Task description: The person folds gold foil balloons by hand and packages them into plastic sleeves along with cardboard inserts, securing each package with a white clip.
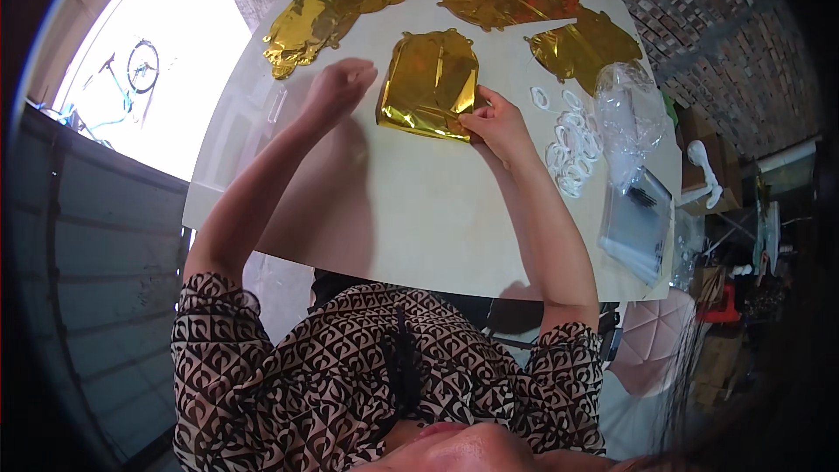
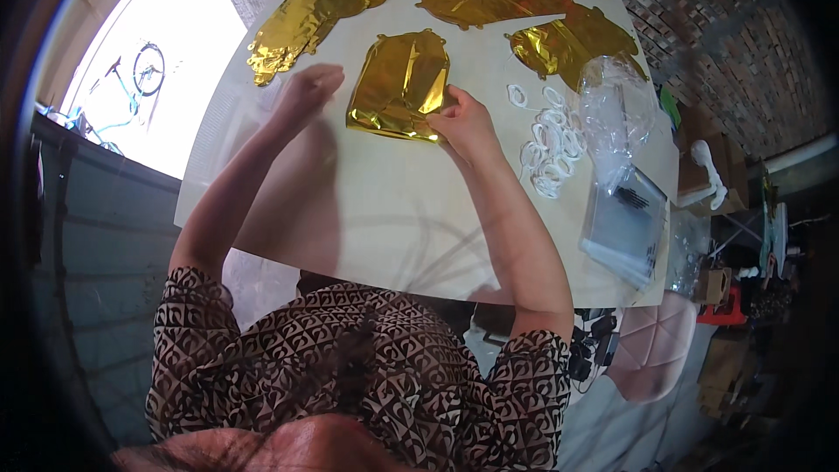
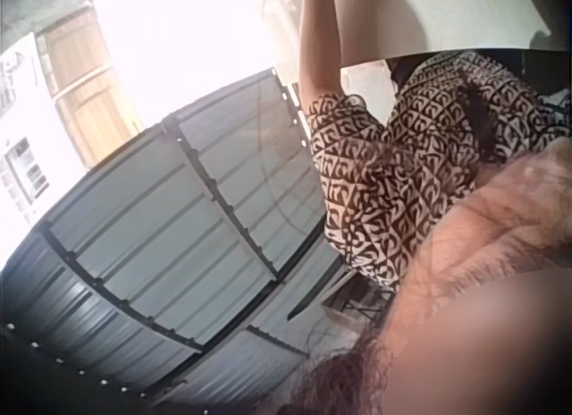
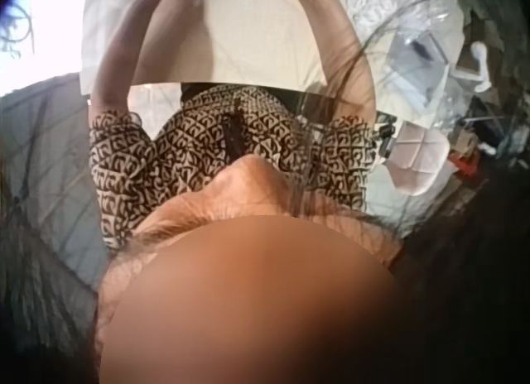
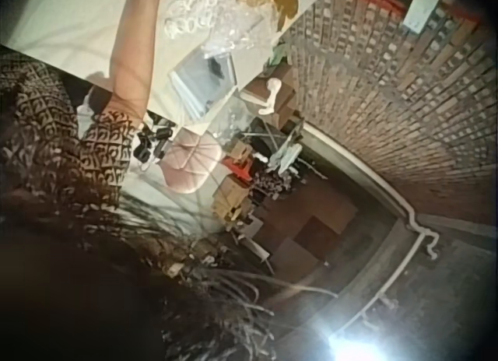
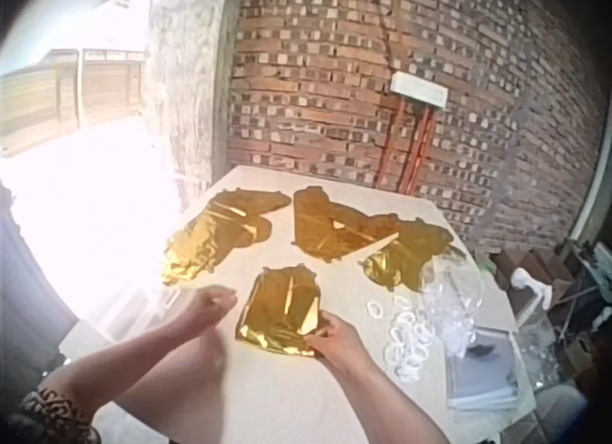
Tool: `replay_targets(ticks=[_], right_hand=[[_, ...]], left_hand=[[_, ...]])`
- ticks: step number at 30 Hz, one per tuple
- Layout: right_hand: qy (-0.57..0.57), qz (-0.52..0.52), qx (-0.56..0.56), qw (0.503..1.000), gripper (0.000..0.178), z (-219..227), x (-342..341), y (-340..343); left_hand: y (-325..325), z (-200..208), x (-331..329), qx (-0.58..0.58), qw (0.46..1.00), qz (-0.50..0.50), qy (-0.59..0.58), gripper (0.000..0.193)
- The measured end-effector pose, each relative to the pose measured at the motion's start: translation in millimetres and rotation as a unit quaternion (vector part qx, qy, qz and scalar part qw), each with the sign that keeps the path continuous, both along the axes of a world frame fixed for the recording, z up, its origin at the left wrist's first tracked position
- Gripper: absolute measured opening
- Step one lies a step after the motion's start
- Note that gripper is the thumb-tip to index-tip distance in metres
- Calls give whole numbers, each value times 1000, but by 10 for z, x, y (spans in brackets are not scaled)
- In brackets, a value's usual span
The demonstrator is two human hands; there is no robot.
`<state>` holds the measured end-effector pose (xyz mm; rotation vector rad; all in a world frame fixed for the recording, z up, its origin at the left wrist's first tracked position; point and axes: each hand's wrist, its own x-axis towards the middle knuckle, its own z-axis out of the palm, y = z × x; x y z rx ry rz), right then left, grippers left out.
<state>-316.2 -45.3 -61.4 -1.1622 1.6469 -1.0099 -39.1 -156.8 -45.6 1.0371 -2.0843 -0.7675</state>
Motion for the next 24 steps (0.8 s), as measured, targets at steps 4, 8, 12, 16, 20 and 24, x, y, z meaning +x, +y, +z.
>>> replay_targets(ticks=[4,8,12,16,20,24], right_hand=[[-6,9,-2,1000,74,40,8,-26],[2,2,0,1000,72,67,17,-33],[7,6,-2,1000,71,102,47,-6],[-9,2,4,1000,70,126,57,8],[-44,-16,3,999,70,135,81,39],[-16,-2,-3,1000,72,133,71,19]], left_hand=[[481,104,84,284,955,-10,86,55],[547,134,-21,286,957,1,53,55],[512,52,-35,285,958,-15,38,53],[559,-15,-99,278,953,-7,121,55],[578,37,-74,273,960,-13,62,58],[634,-2,-87,223,975,23,1,59]])
